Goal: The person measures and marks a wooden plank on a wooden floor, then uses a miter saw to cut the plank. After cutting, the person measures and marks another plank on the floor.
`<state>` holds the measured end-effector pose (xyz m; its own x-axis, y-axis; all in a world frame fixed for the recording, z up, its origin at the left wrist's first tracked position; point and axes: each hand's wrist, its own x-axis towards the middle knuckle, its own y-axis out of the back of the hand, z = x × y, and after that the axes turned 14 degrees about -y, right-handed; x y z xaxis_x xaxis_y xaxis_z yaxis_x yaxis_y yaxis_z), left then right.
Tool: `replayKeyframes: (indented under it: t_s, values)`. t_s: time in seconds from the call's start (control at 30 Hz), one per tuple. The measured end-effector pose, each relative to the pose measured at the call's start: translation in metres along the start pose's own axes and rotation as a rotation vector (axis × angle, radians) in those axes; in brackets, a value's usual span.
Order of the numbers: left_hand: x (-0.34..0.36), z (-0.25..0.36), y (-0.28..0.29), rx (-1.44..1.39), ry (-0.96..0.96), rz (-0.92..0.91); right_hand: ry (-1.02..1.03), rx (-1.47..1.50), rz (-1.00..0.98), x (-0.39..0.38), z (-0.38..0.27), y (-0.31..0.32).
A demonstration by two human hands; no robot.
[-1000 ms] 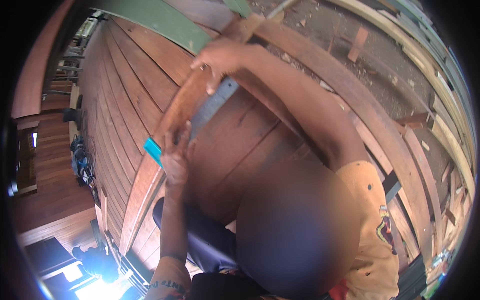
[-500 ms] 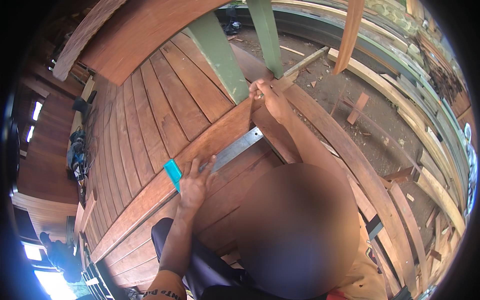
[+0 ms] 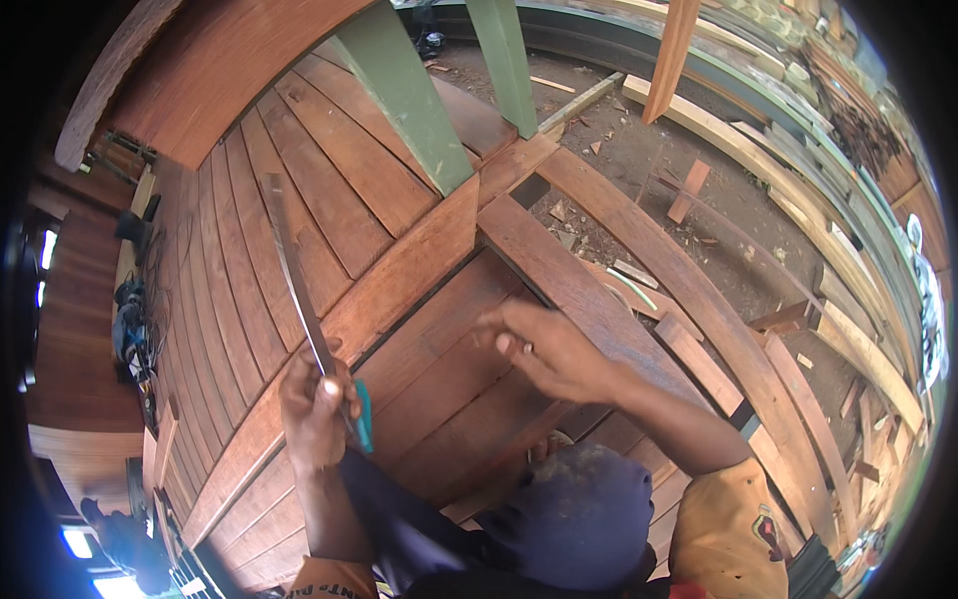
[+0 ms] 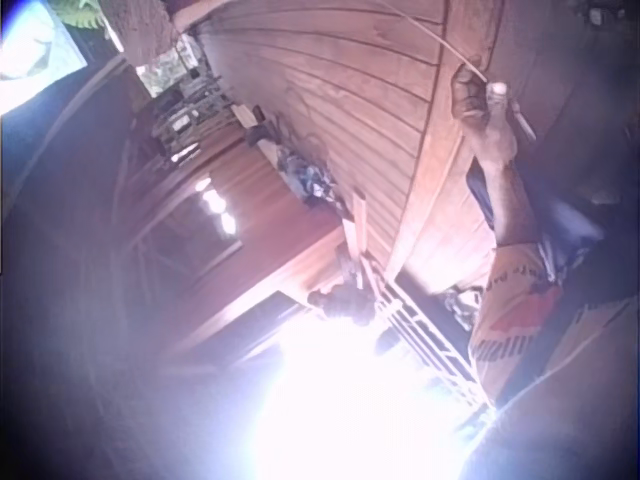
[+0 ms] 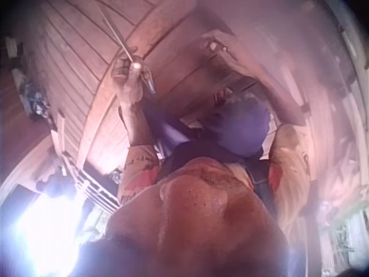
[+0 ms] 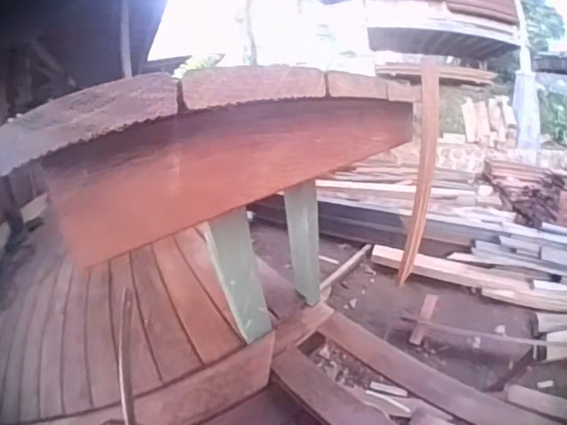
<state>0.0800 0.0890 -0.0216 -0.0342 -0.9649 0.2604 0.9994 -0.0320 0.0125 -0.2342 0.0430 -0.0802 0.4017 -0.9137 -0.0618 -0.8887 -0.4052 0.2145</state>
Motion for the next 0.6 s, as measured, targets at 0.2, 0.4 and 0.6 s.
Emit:
replayKeyframes:
  t_s: [0.2,0.4,0.6]
  values:
    - [0.022,-0.032,-0.040,-0.336,0.103,0.117,-0.074,0.030,-0.249,-0.018,0.034,-0.047]
    - [0.033,-0.077,-0.067,-0.441,0.246,0.231,-0.375,0.074,-0.272,-0.029,0.031,-0.064]
    - [0.059,-0.082,-0.095,-0.418,0.278,0.174,-0.450,0.276,-0.101,-0.023,0.037,-0.060]
